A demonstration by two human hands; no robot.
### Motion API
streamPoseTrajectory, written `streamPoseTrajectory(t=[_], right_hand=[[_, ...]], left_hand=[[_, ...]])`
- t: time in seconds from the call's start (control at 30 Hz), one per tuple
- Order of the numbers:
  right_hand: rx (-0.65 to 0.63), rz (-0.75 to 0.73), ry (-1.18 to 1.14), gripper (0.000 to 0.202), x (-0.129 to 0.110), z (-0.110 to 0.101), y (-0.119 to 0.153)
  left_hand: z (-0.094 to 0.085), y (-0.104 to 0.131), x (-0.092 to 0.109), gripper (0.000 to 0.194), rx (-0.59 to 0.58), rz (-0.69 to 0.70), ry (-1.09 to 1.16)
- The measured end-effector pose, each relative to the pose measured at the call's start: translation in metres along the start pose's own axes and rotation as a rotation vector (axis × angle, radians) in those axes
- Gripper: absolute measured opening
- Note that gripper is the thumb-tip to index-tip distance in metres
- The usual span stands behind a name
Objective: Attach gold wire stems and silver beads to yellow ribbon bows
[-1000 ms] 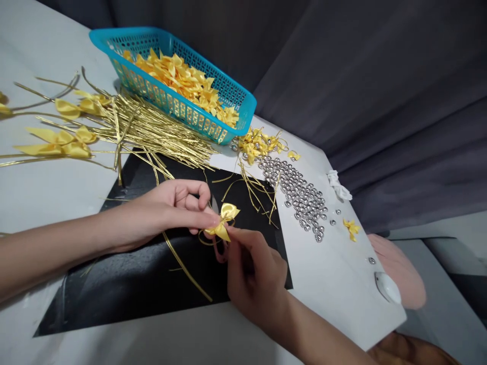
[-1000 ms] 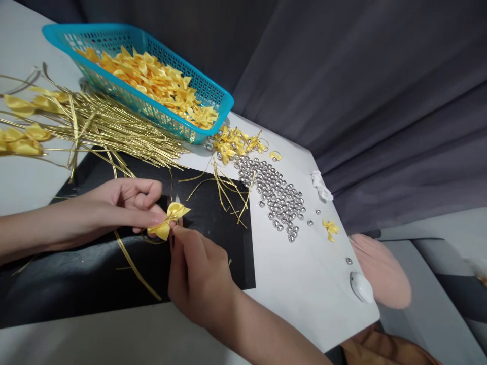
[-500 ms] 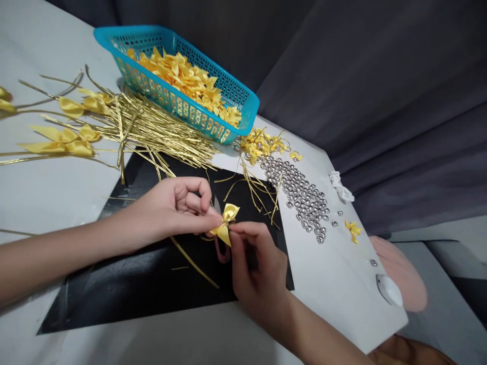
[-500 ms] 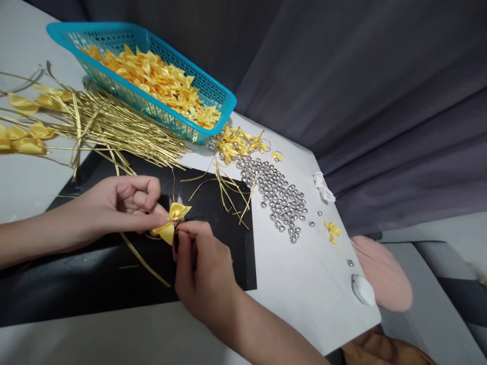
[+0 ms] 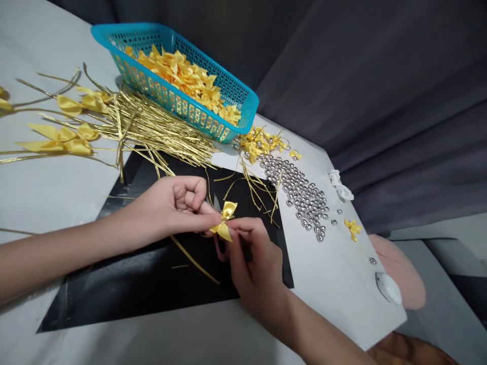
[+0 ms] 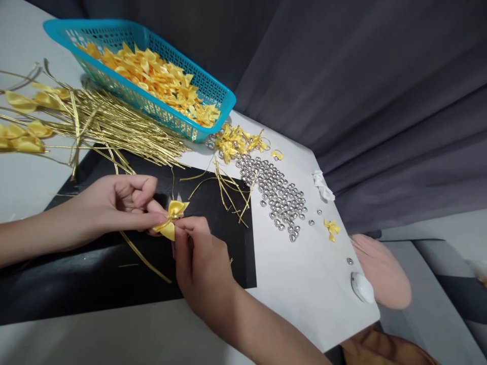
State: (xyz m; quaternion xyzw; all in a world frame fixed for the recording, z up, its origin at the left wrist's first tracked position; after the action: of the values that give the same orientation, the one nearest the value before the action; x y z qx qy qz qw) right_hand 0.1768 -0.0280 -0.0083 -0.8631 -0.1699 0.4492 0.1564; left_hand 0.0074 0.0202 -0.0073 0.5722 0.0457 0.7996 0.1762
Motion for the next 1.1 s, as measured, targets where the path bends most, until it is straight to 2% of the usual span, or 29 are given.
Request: streamPoseTrajectory(t=[0.1,0.3,0.37,0.43,0.53,0.6,0.7,0.83,0.9,1.1], right_hand=[[-0.05,0.01,0.039,0.008,0.0,-0.006,-0.006],[0.021,-0.036,0.028,0.011,-0.001,-0.011,-0.013],[-0.026,0.02,-0.024,0.009,-0.002,-0.009,-0.013],[-0.07,0.157,-0.139,0.006,-0.003,-0.009,-0.016],[-0.237,0.445,-0.358,0.011,-0.003,-0.016,-0.026],[-0.467,0.574,-0.416,0.014,-0.002,-0.025,-0.035],[-0.626,0.585,-0.378,0.015,0.005,-0.042,-0.049],[-0.741,0.481,-0.333,0.014,0.015,-0.06,-0.06],[-0.704,0.403,-0.268,0.014,0.017,-0.066,-0.064],[-0.314,0.116,0.035,0.012,0.005,-0.072,-0.073]], left_hand=[[-0.001,0.0,0.001,0.038,0.038,-0.012,-0.016],[-0.004,0.0,0.0,0.038,-0.01,-0.05,-0.005],[-0.004,0.0,0.0,0.039,-0.034,-0.056,0.003],[-0.004,-0.001,0.0,0.04,-0.034,-0.063,0.018],[-0.006,-0.002,0.001,0.041,0.004,-0.066,0.035],[-0.007,-0.002,0.002,0.041,0.027,-0.073,0.05],[-0.007,-0.001,0.004,0.041,0.03,-0.093,0.063],[-0.007,-0.001,0.006,0.042,0.037,-0.109,0.078],[-0.007,0.0,0.006,0.044,0.027,-0.118,0.079],[-0.005,0.001,0.005,0.043,-0.027,-0.119,0.048]])
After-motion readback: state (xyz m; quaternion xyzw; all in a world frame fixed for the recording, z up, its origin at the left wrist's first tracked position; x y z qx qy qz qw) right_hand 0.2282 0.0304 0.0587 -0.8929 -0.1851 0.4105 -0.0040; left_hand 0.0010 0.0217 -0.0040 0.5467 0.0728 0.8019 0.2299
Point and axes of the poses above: each hand's wrist, its own y-axis away from the middle knuckle, its own z-axis out of the palm, x = y × z, the point moved 1 cm from there along -y, towards the middle knuckle, and after that the axes turned 13 degrees about x, right-handed, at the moved point
